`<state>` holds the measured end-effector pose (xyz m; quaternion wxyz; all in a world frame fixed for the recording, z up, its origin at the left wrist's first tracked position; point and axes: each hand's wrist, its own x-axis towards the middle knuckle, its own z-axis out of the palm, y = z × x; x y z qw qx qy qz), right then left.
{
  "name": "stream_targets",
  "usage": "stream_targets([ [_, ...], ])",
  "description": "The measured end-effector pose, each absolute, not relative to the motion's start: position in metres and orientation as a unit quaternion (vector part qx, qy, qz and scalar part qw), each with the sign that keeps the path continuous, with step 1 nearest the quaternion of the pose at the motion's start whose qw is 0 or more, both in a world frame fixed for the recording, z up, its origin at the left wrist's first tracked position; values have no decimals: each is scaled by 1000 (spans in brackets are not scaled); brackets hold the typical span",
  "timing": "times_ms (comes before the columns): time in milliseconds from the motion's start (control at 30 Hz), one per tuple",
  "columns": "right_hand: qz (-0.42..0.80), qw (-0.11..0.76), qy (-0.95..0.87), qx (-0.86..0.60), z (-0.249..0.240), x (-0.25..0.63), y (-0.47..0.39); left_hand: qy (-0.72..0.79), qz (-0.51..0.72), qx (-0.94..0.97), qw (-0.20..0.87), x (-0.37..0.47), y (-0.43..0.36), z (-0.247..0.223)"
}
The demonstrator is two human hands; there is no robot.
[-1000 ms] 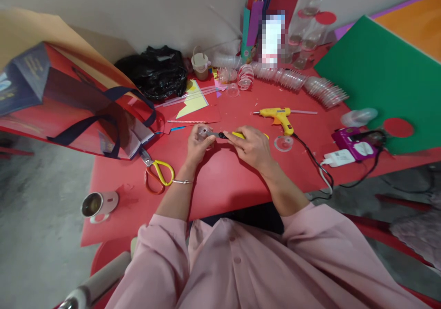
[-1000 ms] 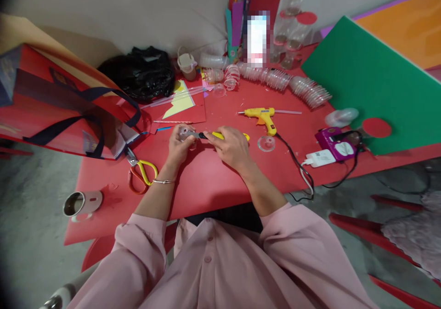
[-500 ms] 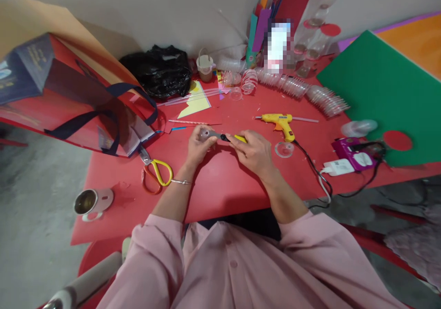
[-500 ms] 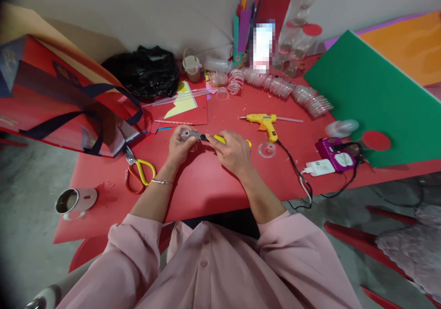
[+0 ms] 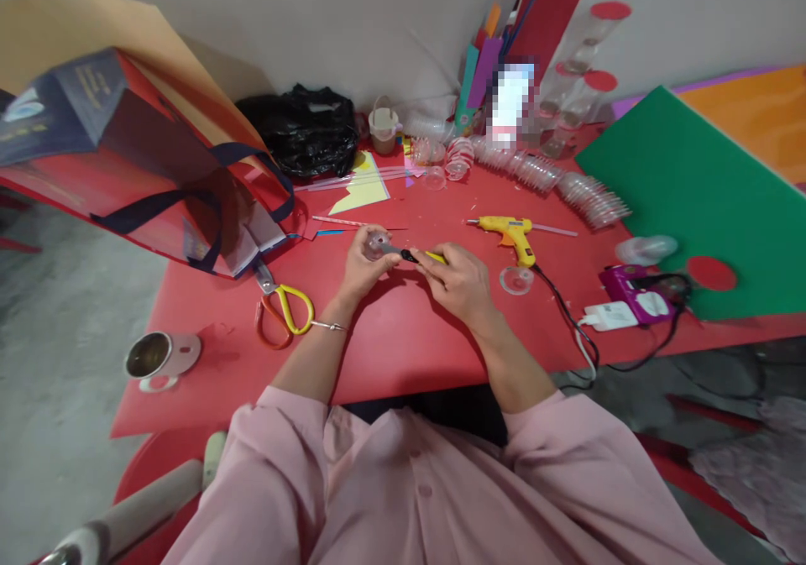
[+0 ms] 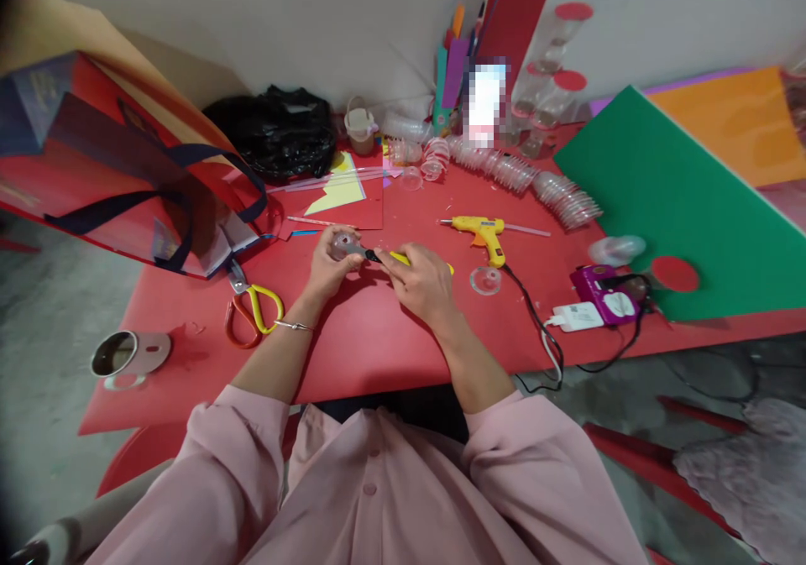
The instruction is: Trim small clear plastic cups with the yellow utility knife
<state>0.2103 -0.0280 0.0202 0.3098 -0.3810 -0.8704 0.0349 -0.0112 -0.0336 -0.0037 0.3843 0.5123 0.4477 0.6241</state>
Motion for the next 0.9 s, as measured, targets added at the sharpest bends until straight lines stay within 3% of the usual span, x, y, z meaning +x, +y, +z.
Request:
stream_targets([
  [900, 59, 313, -862, -395, 19, 209, -29, 461, 640, 515, 337, -8, -30, -3],
])
